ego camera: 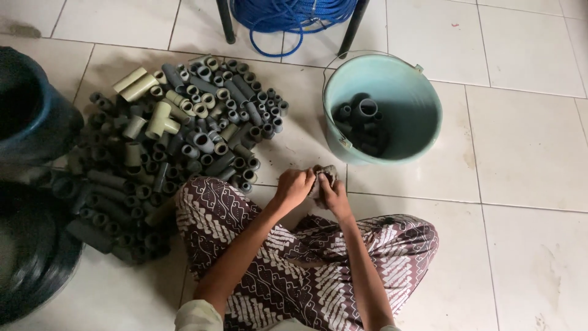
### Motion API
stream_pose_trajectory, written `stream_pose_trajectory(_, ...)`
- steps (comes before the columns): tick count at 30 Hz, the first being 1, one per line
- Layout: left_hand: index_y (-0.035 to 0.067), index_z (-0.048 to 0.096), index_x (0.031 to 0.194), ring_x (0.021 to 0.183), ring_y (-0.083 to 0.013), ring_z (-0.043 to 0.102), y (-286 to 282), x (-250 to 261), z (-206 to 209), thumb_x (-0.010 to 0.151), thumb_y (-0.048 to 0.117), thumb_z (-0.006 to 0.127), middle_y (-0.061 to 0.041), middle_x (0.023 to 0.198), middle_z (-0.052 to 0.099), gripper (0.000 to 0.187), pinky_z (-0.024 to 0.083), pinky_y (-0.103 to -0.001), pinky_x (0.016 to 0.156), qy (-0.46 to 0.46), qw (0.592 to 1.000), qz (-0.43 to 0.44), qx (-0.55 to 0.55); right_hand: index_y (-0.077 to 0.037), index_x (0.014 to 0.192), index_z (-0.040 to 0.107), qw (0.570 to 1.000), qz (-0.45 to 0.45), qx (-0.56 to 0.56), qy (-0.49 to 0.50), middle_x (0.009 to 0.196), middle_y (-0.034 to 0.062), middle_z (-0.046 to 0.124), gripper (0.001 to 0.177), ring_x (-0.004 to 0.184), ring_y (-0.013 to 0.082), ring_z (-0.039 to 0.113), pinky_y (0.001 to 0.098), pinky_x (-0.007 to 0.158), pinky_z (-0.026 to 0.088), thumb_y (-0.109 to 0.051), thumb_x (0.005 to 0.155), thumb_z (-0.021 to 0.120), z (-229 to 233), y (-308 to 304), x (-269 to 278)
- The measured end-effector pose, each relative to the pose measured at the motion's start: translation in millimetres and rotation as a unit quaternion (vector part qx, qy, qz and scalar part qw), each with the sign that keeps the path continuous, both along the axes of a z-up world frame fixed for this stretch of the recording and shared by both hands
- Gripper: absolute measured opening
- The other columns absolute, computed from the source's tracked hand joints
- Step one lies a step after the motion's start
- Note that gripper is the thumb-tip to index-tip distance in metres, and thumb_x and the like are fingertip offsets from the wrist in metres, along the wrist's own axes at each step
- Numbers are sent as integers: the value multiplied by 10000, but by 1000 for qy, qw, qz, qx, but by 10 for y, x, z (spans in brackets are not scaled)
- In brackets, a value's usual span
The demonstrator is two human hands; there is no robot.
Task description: Cleaning and inspecting PVC pipe fittings with a cloth before placing them into a bucket
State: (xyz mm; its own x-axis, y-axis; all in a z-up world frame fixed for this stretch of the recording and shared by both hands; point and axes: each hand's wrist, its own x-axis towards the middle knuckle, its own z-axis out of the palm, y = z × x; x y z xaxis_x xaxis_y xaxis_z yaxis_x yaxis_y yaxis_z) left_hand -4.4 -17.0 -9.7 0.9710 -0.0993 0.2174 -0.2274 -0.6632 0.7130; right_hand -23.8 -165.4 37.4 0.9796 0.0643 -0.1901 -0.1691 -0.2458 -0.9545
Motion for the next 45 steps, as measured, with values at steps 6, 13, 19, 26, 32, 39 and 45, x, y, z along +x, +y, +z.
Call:
stream_pose_trajectory(6,177,453,479,336,-133,295,47,203,132,1067,380,430,-1,370,350,623,266,-298,419,198,955,49,-215,-53,714,696,978,61,6,-200,566,114,625,235,512,158,529,264,575,511,-190,905,688,-123,12,-30)
stream_pose_trajectory(13,143,499,565,384,-116,302,-24,139,-284,1116,411,350,-16,445,389,631,263,-282,461,192,939,22,-286,34,1041,664,957,-118,8,-264,1110,146,598,222,1076,370,683,476,873,640,61,832,736,-949,-96,-5)
stream_pose_trajectory(19,-14,585,812,518,-299,558,-29,-127,341,1146,277,372,-221,605,555,492,439,-366,513,43,983,-20,-179,93,1084,607,960,-108,251,-62,1374,151,521,231,1225,117,516,382,1003,566,-88,951,661,-958,-257,-28)
stream_pose_trajectory(26,-40,639,1069,747,-347,718,148,-135,237,1022,131,596,-205,845,701,183,561,-436,658,-5,997,-83,1,-33,1103,775,989,-46,78,-115,1021,187,774,224,974,280,743,450,894,547,-36,879,776,-294,-212,-27)
stream_pose_trajectory(32,6,649,1033,761,-350,722,218,-65,132,893,90,739,-165,839,705,186,575,-435,688,-59,992,-104,36,26,1100,770,996,-12,11,-86,980,244,754,250,965,396,724,561,853,515,-6,856,732,-184,-193,-58)
stream_pose_trajectory(39,105,686,1002,797,-258,717,129,-24,171,836,175,811,-77,874,715,219,578,-391,756,-152,981,-113,51,84,1067,754,983,-138,95,-71,953,250,756,226,959,291,716,490,866,546,-46,882,741,260,77,-202)
stream_pose_trajectory(45,38,659,885,691,-193,656,22,95,-439,1114,317,509,-146,728,667,391,510,-364,680,103,965,-41,-237,65,1122,743,969,-158,108,-159,994,284,736,266,1021,349,710,520,873,545,-14,875,687,-326,-131,-60)
